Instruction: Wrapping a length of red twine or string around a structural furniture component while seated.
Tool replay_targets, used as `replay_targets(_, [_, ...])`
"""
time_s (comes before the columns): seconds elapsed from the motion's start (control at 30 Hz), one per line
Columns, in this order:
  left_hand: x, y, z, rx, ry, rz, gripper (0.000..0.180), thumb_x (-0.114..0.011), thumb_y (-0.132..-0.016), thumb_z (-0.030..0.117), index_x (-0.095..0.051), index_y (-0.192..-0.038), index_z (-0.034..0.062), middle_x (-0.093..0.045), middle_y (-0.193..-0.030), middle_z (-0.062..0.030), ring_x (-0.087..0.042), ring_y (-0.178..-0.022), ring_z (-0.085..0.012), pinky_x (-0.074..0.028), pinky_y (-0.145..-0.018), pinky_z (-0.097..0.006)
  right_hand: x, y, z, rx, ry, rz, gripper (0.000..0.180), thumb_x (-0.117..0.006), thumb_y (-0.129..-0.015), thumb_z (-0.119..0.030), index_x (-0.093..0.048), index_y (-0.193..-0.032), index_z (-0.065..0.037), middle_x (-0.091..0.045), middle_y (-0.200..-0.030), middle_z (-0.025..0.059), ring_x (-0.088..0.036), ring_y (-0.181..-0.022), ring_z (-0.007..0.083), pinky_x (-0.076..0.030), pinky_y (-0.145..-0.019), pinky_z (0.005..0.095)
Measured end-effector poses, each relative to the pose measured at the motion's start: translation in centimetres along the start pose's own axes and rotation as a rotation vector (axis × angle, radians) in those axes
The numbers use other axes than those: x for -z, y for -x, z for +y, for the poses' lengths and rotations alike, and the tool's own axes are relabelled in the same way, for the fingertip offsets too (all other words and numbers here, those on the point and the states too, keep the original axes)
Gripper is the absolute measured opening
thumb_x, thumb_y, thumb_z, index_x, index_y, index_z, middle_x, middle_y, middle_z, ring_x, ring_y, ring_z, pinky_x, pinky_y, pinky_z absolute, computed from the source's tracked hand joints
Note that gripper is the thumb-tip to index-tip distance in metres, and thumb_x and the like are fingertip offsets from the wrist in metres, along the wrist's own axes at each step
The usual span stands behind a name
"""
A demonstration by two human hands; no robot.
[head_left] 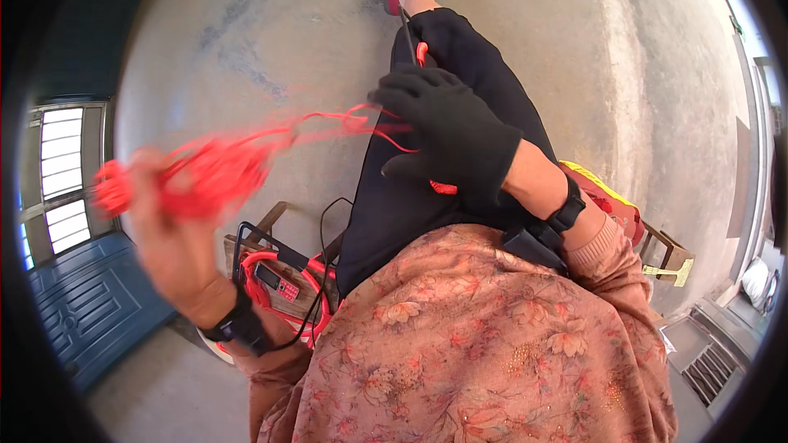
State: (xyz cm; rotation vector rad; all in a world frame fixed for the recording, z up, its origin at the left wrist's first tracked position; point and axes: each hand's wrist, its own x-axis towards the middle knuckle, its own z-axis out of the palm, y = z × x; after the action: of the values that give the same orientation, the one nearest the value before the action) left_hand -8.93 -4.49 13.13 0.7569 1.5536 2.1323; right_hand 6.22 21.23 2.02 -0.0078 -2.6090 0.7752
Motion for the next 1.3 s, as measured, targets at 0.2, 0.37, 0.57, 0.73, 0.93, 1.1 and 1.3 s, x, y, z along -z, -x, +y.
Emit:
replay_targets(0.2, [1.6,-1.2,6.2,-0.299,0.04,0.562,0.025,-0.045,-0.101,0.018,-0.049,-0.113,-0.0039,-0.047,-0.079,-0.0044,-0.051,-0.074,-0.0179,-0.046,-0.072,-0.03,2.5,-0.7,-0.3,-0.424,-1.177,-0.299,0.015,-0.058,-0.089,-0.016,-0.06,-0.088,-0.002,-0.062,-0.085,0.0097,-0.061,-0.072,0.018,-0.05,-0.07,0.0289])
replay_targets(0.37, [1.9,-0.9,-3.6,0.151,0.006,0.303,0.028,-0.056,-0.095,0.015,-0.054,-0.117,-0.0018,-0.061,-0.093,-0.0081,-0.058,-0.079,-0.0106,-0.048,-0.064,-0.026,5.6,1.6,-1.0,-0.674,-1.398,-0.12,0.014,-0.053,-0.095,-0.014,-0.056,-0.088,-0.002,-0.055,-0.068,0.0015,-0.055,-0.067,0.0119,-0.045,-0.064,0.0241])
replay_targets(0.57, [-7.3,1.9,-13.4,0.446,-0.595,-0.311,0.029,-0.066,-0.088,0.019,-0.06,-0.11,0.0001,-0.058,-0.071,0.0026,-0.053,-0.061,-0.0045,-0.043,-0.055,-0.021,7.3,4.3,-2.9,-0.833,-1.386,-0.046,0.011,-0.052,-0.094,-0.014,-0.055,-0.098,-0.004,-0.054,-0.065,0.0019,-0.053,-0.057,0.0104,-0.048,-0.055,0.0255])
replay_targets(0.73, [-7.8,2.5,-16.1,0.576,-0.691,-0.425,0.028,-0.067,-0.091,0.027,-0.068,-0.091,-0.0014,-0.064,-0.076,0.0006,-0.055,-0.071,-0.0033,-0.045,-0.061,-0.022,7.4,4.3,-3.0,-0.846,-1.281,-0.023,0.009,-0.056,-0.092,-0.012,-0.057,-0.091,-0.004,-0.056,-0.067,0.0023,-0.056,-0.062,0.0109,-0.048,-0.061,0.0262])
replay_targets(0.93, [-9.4,2.2,-16.3,0.873,-0.15,-0.21,0.026,-0.062,-0.094,0.027,-0.065,-0.082,0.0034,-0.06,-0.063,0.0017,-0.049,-0.046,-0.0027,-0.036,-0.04,-0.022,6.1,4.0,-1.3,-0.783,-1.105,-0.063,0.012,-0.055,-0.093,-0.013,-0.056,-0.1,-0.004,-0.06,-0.074,0.0042,-0.062,-0.065,0.0134,-0.05,-0.062,0.0266])
replay_targets(1.1, [-8.4,2.0,-16.9,0.886,-0.102,-0.096,0.026,-0.063,-0.094,0.025,-0.065,-0.081,0.0024,-0.059,-0.061,0.0018,-0.047,-0.042,-0.0032,-0.031,-0.035,-0.022,6.2,4.1,-1.6,-0.851,-1.178,0.025,0.012,-0.056,-0.093,-0.013,-0.056,-0.101,-0.003,-0.059,-0.072,0.0033,-0.059,-0.063,0.0115,-0.05,-0.061,0.0262])
replay_targets(1.3, [-7.8,1.9,-16.6,0.957,-0.184,-0.238,0.027,-0.062,-0.094,0.027,-0.066,-0.096,0.0002,-0.065,-0.076,-0.0019,-0.059,-0.06,-0.0059,-0.046,-0.05,-0.021,6.8,5.0,-1.5,-0.902,-1.188,0.035,0.012,-0.058,-0.093,-0.013,-0.056,-0.101,-0.004,-0.056,-0.074,0.0021,-0.056,-0.062,0.0097,-0.05,-0.059,0.0262])
